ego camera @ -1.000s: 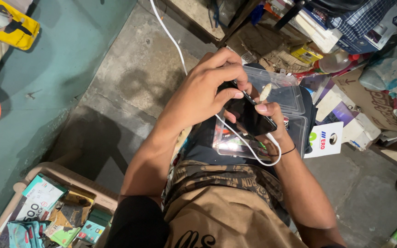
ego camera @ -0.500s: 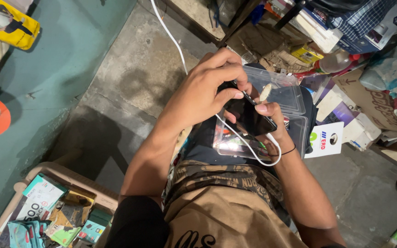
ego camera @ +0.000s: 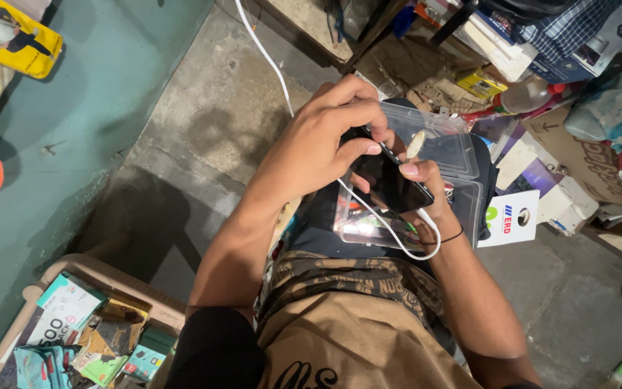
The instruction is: The person cleans the internal components of a disassembled smartphone using a small brush and a blue pen-like tool. They repeatedly wipe the motherboard and battery area, then use the pen to point at or adjust small parts inside the device.
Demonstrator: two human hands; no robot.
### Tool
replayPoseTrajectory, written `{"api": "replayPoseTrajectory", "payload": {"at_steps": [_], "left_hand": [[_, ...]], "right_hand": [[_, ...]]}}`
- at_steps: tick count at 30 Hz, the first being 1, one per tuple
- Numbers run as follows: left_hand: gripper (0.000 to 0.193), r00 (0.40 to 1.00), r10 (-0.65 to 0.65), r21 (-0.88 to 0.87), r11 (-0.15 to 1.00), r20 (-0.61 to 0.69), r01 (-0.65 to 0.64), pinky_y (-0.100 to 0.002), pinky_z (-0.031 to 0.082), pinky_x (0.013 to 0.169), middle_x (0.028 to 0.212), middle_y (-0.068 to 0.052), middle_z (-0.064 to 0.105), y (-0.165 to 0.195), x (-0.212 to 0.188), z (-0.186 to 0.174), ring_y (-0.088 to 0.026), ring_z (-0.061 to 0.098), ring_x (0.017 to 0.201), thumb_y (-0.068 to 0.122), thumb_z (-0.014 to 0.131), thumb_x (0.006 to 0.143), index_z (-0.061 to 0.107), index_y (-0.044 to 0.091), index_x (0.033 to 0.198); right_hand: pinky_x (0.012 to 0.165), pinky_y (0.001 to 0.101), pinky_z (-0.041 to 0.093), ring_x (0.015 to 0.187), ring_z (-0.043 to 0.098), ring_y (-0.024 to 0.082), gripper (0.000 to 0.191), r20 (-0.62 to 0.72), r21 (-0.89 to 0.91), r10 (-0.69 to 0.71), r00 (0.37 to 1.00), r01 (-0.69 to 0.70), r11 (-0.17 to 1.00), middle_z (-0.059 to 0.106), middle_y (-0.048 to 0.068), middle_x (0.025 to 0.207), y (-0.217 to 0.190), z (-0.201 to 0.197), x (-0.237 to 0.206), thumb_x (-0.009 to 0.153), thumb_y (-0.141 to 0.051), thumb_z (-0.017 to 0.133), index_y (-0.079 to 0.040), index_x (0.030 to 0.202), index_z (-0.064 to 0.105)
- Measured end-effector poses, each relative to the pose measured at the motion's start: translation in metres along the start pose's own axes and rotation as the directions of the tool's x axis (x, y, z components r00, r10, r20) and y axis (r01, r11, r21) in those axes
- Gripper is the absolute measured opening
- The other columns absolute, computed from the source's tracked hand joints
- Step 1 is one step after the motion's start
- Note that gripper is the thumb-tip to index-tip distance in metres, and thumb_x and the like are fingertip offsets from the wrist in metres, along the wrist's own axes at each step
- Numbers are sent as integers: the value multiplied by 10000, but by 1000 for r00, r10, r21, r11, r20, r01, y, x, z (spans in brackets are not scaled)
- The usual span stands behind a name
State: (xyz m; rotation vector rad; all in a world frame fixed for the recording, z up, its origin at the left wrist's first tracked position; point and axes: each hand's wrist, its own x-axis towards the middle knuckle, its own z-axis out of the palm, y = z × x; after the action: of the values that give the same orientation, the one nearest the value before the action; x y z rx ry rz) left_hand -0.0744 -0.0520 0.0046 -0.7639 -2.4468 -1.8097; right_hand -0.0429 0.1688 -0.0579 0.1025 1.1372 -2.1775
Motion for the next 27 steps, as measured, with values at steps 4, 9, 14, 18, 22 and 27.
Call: {"api": "replayPoseTrajectory", "payload": {"at_steps": [4,9,14,18,22,27], "left_hand": [[203,1000,12,7,1000,0,-12,-404,509,929,1161,-72,601,-1,0,0,-295,628,1091,2,802,846,672,67,987],[204,1000,21,13,1000,-3,-21,-407,504,938,1169,-80,599,-1,0,-1,-304,621,1097,6,805,845,669,68,984],[210,999,38,28,999,-12,-38,-410,500,949,1174,-85,599,-2,-1,-1,-314,615,1116,7,808,837,672,69,983],[209,999,36,14,999,-4,-36,-405,506,949,1194,-89,595,-2,-1,-1,-310,620,1128,6,800,842,666,63,992],[199,1000,19,-49,999,24,-17,-383,520,1033,1260,-83,580,3,-4,-2,-265,634,1202,41,807,874,682,78,1025],[273,969,243,-40,969,-51,-245,-392,389,1237,1522,-120,408,9,-8,-1,-309,412,1487,62,836,925,666,107,1134]], "right_hand": [[530,251,428,702,552,179,731,25,-3,-2,1000,2,1000,590,198,963,-1,1,1,755,-453,638,-68,1357,485],[599,268,468,805,598,201,719,-2,13,-17,1000,17,1000,588,161,1038,0,1,1,751,-412,664,-48,1343,480],[589,270,468,806,602,202,712,-6,9,-7,1000,7,1000,586,155,1032,2,-3,0,753,-403,682,-54,1340,480],[570,260,438,748,560,194,733,46,-3,-15,999,15,1000,590,195,987,1,0,1,775,-452,664,-56,1366,485],[731,301,472,854,578,213,707,26,-11,-82,996,82,997,568,160,1087,-8,17,-9,778,-412,714,-32,1332,495],[808,315,486,911,603,208,772,-10,-594,-290,957,228,771,603,118,1123,-43,34,-35,779,-390,704,-40,1436,501]]}}
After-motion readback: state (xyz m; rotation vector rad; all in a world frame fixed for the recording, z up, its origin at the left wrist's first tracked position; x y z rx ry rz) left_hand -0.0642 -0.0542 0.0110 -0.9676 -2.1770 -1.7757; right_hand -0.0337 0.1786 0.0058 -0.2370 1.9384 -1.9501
